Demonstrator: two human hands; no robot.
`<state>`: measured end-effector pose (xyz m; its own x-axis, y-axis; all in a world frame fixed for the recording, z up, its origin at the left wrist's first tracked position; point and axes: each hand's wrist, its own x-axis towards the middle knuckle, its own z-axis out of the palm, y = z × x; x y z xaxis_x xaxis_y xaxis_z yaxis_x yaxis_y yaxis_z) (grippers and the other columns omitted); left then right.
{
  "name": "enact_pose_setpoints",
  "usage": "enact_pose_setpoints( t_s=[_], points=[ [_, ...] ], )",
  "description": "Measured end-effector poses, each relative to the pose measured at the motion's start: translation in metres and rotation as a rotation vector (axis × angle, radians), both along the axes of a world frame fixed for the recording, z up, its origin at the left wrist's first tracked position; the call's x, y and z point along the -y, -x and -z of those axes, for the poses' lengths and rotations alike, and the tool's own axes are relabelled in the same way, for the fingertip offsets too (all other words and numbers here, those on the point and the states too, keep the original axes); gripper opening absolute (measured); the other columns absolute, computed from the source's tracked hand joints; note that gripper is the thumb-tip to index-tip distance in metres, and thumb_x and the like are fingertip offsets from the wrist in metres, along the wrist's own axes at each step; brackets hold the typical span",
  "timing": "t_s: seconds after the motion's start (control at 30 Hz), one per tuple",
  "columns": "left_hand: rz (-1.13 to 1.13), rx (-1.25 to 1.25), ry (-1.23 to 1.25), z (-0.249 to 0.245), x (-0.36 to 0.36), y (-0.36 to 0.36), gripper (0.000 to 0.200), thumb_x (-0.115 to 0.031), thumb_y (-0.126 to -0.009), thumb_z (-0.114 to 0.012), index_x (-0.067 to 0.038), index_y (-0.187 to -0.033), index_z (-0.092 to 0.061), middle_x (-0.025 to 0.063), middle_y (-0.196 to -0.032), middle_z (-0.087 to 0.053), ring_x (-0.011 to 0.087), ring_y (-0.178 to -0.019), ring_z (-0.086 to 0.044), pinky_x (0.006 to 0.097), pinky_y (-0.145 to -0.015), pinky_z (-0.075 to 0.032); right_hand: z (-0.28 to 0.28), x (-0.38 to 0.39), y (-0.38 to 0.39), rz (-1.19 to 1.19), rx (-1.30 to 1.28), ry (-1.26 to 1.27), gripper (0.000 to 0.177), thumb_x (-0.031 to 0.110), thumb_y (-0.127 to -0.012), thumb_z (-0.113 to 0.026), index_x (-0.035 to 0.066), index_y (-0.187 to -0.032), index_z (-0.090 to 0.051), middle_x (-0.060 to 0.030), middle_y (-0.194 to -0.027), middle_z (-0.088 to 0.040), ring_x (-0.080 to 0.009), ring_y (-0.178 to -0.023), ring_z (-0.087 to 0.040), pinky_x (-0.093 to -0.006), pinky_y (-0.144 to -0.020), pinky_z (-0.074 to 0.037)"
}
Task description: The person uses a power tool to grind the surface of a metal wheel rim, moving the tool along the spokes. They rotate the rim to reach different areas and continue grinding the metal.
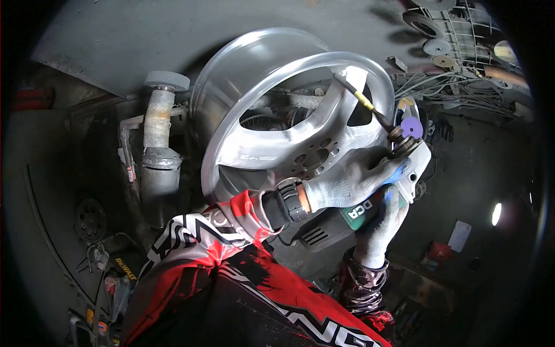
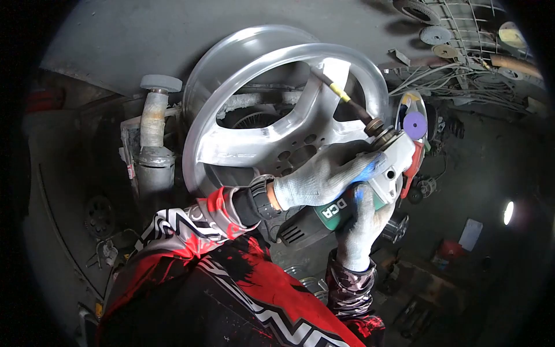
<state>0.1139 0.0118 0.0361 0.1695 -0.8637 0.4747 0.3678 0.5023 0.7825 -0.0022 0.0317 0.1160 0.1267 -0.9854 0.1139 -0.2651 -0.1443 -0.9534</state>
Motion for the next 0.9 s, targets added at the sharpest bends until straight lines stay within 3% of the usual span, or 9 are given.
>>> enact_pose_setpoints(
  t_s=[0.13,0.23,0.27,0.33,0.4,0.53,0.7,0.8,0.9],
  points=[
    [0.055,-0.087,-0.038,-0.002,-0.003,0.0,0.035,-0.02,-0.106,-0.046,-0.001,-0.133,-0.056,0.0248,-0.124,-0.061,0.0393,-0.11,-0.063,0.0422,-0.098,-0.049,0.0,0.001,0.004,-0.045,-0.014,-0.011,0.054,0.023,-0.098,-0.064,-0.001,-0.143,-0.047,-0.0123,-0.132,-0.061,-0.0203,-0.118,-0.061,-0.0353,-0.104,-0.047],
    [-0.228,0.171,0.157,0.013,-0.008,0.009,0.036,-0.021,-0.106,-0.047,0.0,-0.135,-0.054,0.0263,-0.127,-0.059,0.0408,-0.112,-0.062,0.0432,-0.099,-0.048,0.006,-0.005,0.009,-0.008,-0.006,-0.02,0.059,0.023,-0.095,-0.068,-0.001,-0.144,-0.046,-0.0117,-0.13,-0.062,-0.0207,-0.116,-0.062,-0.0361,-0.102,-0.049],
    [-0.228,0.171,0.154,0.018,-0.01,0.013,0.036,-0.021,-0.106,-0.047,0.0,-0.135,-0.054,0.0263,-0.127,-0.059,0.0408,-0.112,-0.062,0.0432,-0.099,-0.048,0.007,-0.009,0.011,-0.008,-0.006,-0.023,0.059,0.023,-0.095,-0.068,-0.001,-0.144,-0.046,-0.0117,-0.13,-0.062,-0.0207,-0.116,-0.062,-0.0361,-0.102,-0.049],
    [-0.094,0.039,0.035,0.024,-0.023,0.02,0.036,-0.02,-0.106,-0.047,-0.002,-0.137,-0.053,0.0253,-0.129,-0.058,0.0415,-0.114,-0.061,0.0438,-0.1,-0.048,0.009,-0.017,0.018,-0.016,0.04,-0.172,0.087,0.015,-0.084,-0.079,0.003,-0.155,-0.029,-0.0125,-0.139,-0.053,-0.023,-0.125,-0.055,-0.0383,-0.108,-0.044],
    [-0.118,0.065,0.017,0.028,-0.034,0.021,0.036,-0.021,-0.107,-0.047,-0.002,-0.137,-0.053,0.0257,-0.131,-0.057,0.0411,-0.116,-0.06,0.0438,-0.102,-0.047,0.016,-0.023,0.025,-0.018,0.065,-0.204,0.088,0.01,-0.083,-0.079,0.002,-0.155,-0.028,-0.0127,-0.139,-0.053,-0.0225,-0.125,-0.055,-0.0381,-0.107,-0.044],
    [0.096,-0.11,-0.13,0.024,-0.052,0.02,0.036,-0.019,-0.106,-0.047,-0.002,-0.138,-0.052,0.027,-0.134,-0.055,0.0428,-0.118,-0.059,0.0465,-0.103,-0.047,0.018,-0.037,0.021,0.016,0.049,-0.224,0.088,0.007,-0.084,-0.078,0.001,-0.156,-0.027,-0.0127,-0.139,-0.053,-0.0223,-0.124,-0.056,-0.0375,-0.107,-0.045],
    [-0.257,0.207,0.006,0.027,-0.05,0.022,0.04,-0.011,-0.101,-0.05,-0.003,-0.14,-0.051,0.0284,-0.133,-0.055,0.0454,-0.117,-0.059,0.0483,-0.103,-0.047,0.008,-0.032,0.009,-0.01,0.06,-0.229,0.084,0.008,-0.086,-0.075,0.001,-0.155,-0.028,-0.013,-0.137,-0.054,-0.0216,-0.123,-0.056,-0.0375,-0.106,-0.046],
    [-0.278,0.214,0.161,0.02,-0.022,0.013,0.041,-0.01,-0.1,-0.05,-0.002,-0.14,-0.051,0.0285,-0.133,-0.056,0.0465,-0.117,-0.059,0.0478,-0.103,-0.047,0.004,-0.018,0.011,-0.023,0.069,-0.154,0.085,0.01,-0.086,-0.076,0.002,-0.156,-0.028,-0.0134,-0.137,-0.054,-0.0216,-0.121,-0.057,-0.0377,-0.105,-0.046],
    [-0.05,0.012,0.042,0.003,-0.019,0.002,0.039,-0.016,-0.104,-0.048,0.001,-0.139,-0.051,0.0279,-0.134,-0.057,0.0423,-0.118,-0.06,0.0437,-0.104,-0.047,-0.002,-0.014,0.002,0.012,0.031,-0.091,0.084,0.009,-0.085,-0.075,0.002,-0.155,-0.029,-0.0138,-0.136,-0.054,-0.0221,-0.12,-0.057,-0.0377,-0.105,-0.047]
  ],
)
